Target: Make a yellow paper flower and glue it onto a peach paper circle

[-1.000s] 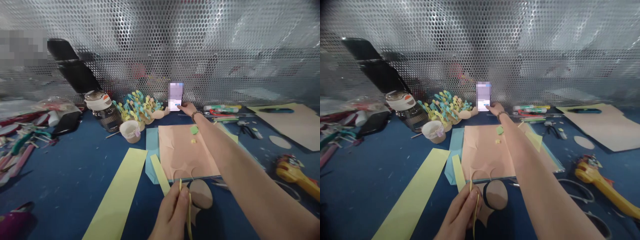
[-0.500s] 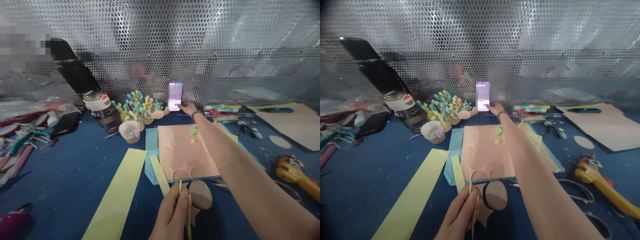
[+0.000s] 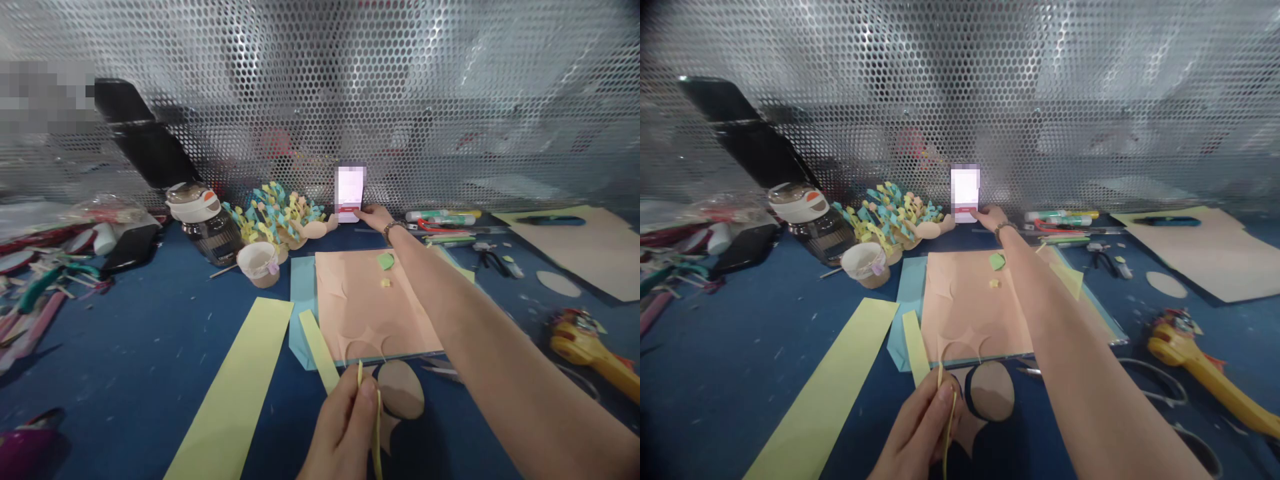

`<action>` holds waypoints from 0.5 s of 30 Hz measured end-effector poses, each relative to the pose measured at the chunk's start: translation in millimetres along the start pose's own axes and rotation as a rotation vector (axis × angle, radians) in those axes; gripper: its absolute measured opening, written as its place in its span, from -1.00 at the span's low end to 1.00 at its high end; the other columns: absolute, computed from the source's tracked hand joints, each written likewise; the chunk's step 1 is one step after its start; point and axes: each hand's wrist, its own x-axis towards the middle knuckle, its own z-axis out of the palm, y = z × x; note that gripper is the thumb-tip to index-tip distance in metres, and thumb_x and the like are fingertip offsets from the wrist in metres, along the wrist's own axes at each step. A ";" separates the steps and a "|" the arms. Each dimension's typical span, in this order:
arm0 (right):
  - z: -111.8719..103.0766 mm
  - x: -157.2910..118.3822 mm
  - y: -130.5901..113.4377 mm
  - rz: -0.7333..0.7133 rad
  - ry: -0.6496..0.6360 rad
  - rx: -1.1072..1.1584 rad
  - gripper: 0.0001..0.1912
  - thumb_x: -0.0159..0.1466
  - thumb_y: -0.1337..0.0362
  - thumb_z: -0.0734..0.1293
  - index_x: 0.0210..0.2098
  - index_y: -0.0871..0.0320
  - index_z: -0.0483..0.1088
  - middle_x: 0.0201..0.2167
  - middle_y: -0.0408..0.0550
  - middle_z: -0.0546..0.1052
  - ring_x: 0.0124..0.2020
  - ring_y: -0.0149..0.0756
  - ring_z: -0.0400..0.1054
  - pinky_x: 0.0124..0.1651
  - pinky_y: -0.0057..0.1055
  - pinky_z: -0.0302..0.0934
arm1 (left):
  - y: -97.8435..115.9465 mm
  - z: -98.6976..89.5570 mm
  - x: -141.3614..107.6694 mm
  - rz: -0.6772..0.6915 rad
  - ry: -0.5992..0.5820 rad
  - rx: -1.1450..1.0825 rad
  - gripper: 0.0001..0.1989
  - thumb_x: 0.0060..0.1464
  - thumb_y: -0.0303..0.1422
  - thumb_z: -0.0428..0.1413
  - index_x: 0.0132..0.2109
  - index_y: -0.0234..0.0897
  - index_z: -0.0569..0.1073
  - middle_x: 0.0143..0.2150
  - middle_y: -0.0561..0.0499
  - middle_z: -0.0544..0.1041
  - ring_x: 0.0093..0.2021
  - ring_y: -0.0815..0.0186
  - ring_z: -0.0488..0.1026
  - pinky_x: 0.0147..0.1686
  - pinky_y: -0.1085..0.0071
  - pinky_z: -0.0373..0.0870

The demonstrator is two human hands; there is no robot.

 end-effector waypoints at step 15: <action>-11.9 12.6 -28.5 -0.043 0.198 0.126 -0.68 0.30 0.19 0.26 0.01 0.20 0.31 -0.02 0.02 0.39 -0.10 -0.21 0.36 -0.10 -0.15 0.30 | -2.6 2.8 -1.1 -0.032 0.101 0.015 -0.54 -0.12 -0.07 0.23 -0.08 -0.18 0.50 0.08 -0.11 0.44 0.15 0.04 0.29 -0.02 0.34 0.37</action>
